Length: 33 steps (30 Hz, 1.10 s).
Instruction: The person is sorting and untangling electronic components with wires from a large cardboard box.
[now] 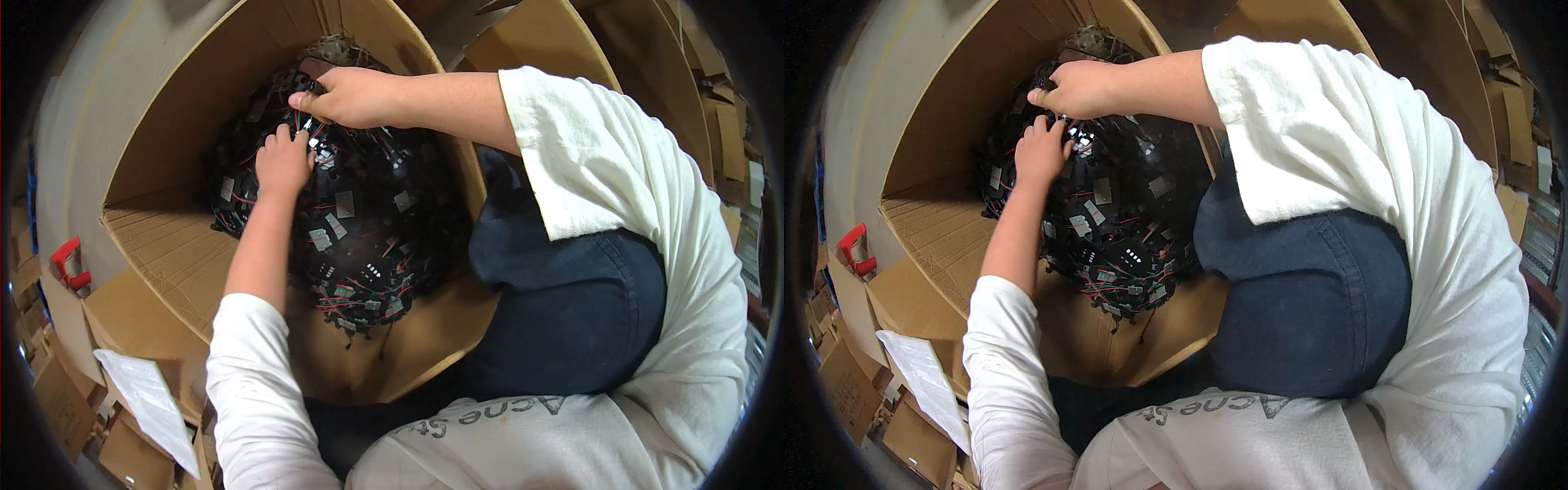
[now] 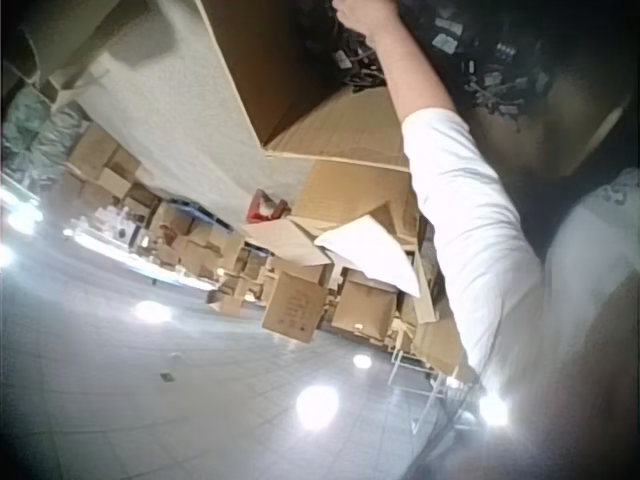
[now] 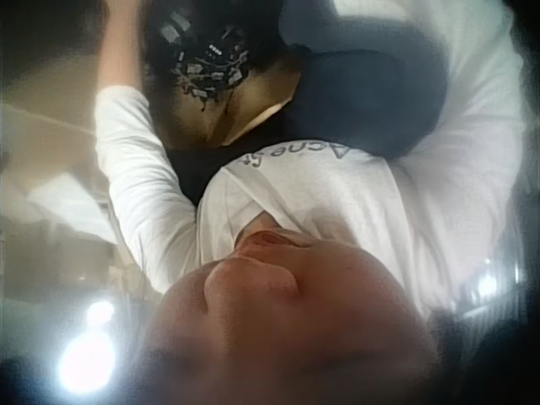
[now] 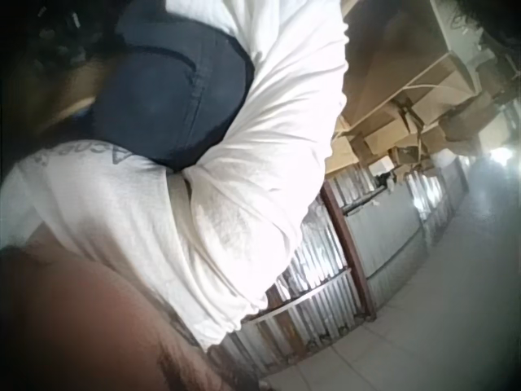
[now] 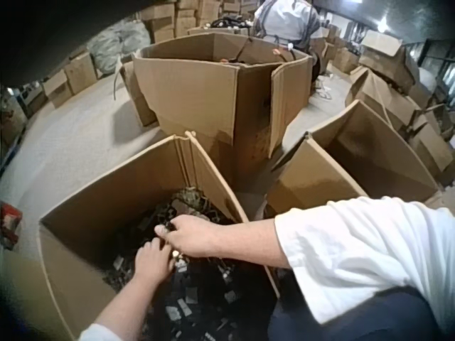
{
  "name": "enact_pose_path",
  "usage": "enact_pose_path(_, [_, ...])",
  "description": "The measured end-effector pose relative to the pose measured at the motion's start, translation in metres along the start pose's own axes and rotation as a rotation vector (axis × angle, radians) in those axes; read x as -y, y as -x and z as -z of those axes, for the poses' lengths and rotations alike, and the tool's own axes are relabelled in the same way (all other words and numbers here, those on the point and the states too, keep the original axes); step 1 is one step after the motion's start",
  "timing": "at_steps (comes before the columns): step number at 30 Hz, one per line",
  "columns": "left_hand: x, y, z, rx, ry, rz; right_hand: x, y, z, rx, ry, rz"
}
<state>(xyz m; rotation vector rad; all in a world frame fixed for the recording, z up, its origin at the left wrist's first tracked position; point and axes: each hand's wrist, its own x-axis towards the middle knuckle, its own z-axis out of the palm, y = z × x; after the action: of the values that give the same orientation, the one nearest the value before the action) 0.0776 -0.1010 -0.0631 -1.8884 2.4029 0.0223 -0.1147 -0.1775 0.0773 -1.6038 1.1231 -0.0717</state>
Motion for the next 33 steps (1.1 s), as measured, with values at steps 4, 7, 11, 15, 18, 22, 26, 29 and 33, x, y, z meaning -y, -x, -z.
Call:
enact_pose_path(4, [0.024,0.007,-0.028,-0.083,-0.302,-0.043,0.029,0.001,-0.010,-0.054,0.009,0.082])
enact_pose_path(7, [0.023,-0.003,0.000,-0.128,-0.264,-0.216,-0.006,-0.012,-0.018,-0.323,0.209,0.317])
enact_pose_path(11, [0.053,0.005,0.092,0.005,0.050,-0.438,-0.007,-0.013,-0.010,-0.241,0.305,0.252])
enact_pose_path(15, [0.054,0.042,0.176,0.092,0.089,-0.454,-0.006,-0.015,-0.011,-0.202,0.244,0.302])
enact_pose_path(18, [0.043,0.077,0.231,0.019,0.220,-0.504,-0.009,-0.013,-0.014,-0.176,0.180,0.360])
enact_pose_path(22, [0.052,0.115,0.277,0.010,0.254,-0.275,0.006,-0.005,-0.015,-0.212,0.096,0.361])
enact_pose_path(26, [0.065,0.135,0.260,0.019,0.305,-0.053,0.008,0.003,-0.011,-0.195,-0.155,0.312])
enact_pose_path(29, [0.061,0.135,0.253,0.029,0.317,-0.048,0.005,-0.001,-0.013,-0.240,0.075,0.504])
enact_pose_path(33, [0.040,0.109,0.245,0.045,0.338,-0.121,0.032,0.015,-0.023,0.178,-0.291,0.231])
